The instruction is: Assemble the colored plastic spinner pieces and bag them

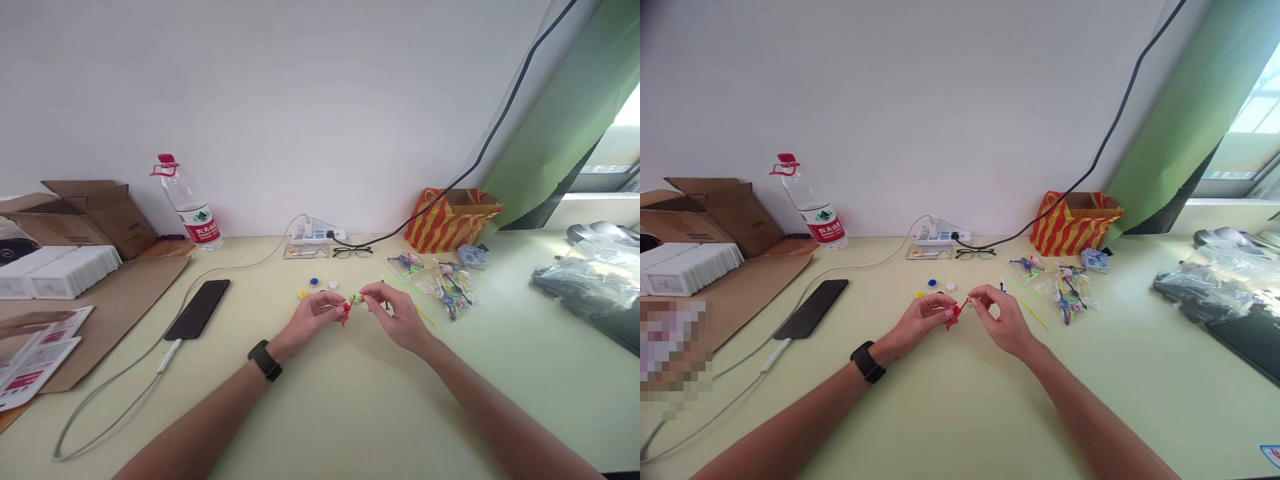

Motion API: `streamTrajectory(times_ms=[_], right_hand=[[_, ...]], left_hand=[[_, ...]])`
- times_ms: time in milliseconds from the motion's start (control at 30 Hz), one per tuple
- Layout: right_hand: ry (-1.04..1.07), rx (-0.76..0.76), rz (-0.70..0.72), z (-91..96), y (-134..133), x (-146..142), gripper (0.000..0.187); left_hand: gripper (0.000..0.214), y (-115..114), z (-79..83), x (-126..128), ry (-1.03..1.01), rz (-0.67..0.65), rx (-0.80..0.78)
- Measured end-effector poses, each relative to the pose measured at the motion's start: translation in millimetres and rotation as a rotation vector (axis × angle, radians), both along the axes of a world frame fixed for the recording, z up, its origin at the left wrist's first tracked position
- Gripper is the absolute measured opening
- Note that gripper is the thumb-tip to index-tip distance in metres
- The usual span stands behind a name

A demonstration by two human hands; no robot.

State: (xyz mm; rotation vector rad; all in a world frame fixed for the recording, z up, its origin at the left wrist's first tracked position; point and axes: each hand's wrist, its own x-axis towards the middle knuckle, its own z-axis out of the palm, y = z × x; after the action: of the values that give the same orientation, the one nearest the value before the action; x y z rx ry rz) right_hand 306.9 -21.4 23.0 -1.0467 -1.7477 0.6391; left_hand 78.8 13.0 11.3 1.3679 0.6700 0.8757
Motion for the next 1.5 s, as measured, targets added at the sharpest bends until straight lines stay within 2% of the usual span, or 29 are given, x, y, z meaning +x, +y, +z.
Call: streamTrajectory(times_ms=[100,167,233,367,433,533,700,867,1100,1300,1500], right_hand=[[-0.007,-0.002,0.017,1.3,-5,-3,0.027],[0.004,-0.008,0.033,1.6,-8,-6,0.039],[0.041,-0.076,0.057,1.7,-11,-8,0.050],[0.232,-0.359,0.110,3.5,-10,-5,0.042],[0.325,-0.398,0.107,5.3,-7,-2,0.038],[0.337,-0.336,0.074,6.3,-2,0,0.032],[0.181,-0.229,0.113,-2.7,1,-5,0.025],[0.083,-0.233,0.167,-12.2,-3,-11,0.018],[0.067,-0.229,0.187,-13.1,-4,-15,0.012],[0.072,-0.192,0.164,-11.8,-5,-15,0.010],[0.034,-0.026,0.031,-5.7,-7,-11,0.010]], left_hand=[[0.030,2,-2.9,-1,-0.014,0.031,-0.010],[0.029,3,-4.8,-1,-0.022,0.039,-0.011],[0.028,4,-6.1,-2,-0.023,0.047,-0.009],[0.028,4,-6.8,-2,-0.026,0.067,-0.011],[0.028,4,-6.6,-2,-0.029,0.067,-0.017],[0.027,4,-6.6,-1,-0.029,0.054,-0.021],[0.027,4,-5.4,-1,-0.015,0.036,-0.011],[0.028,1,-0.9,-1,0.008,-0.014,-0.020],[0.024,1,-0.2,-1,0.006,-0.049,-0.027],[0.025,2,-1.7,-1,0.018,-0.052,-0.037],[0.028,5,-4.2,-1,0.005,0.000,-0.107]])
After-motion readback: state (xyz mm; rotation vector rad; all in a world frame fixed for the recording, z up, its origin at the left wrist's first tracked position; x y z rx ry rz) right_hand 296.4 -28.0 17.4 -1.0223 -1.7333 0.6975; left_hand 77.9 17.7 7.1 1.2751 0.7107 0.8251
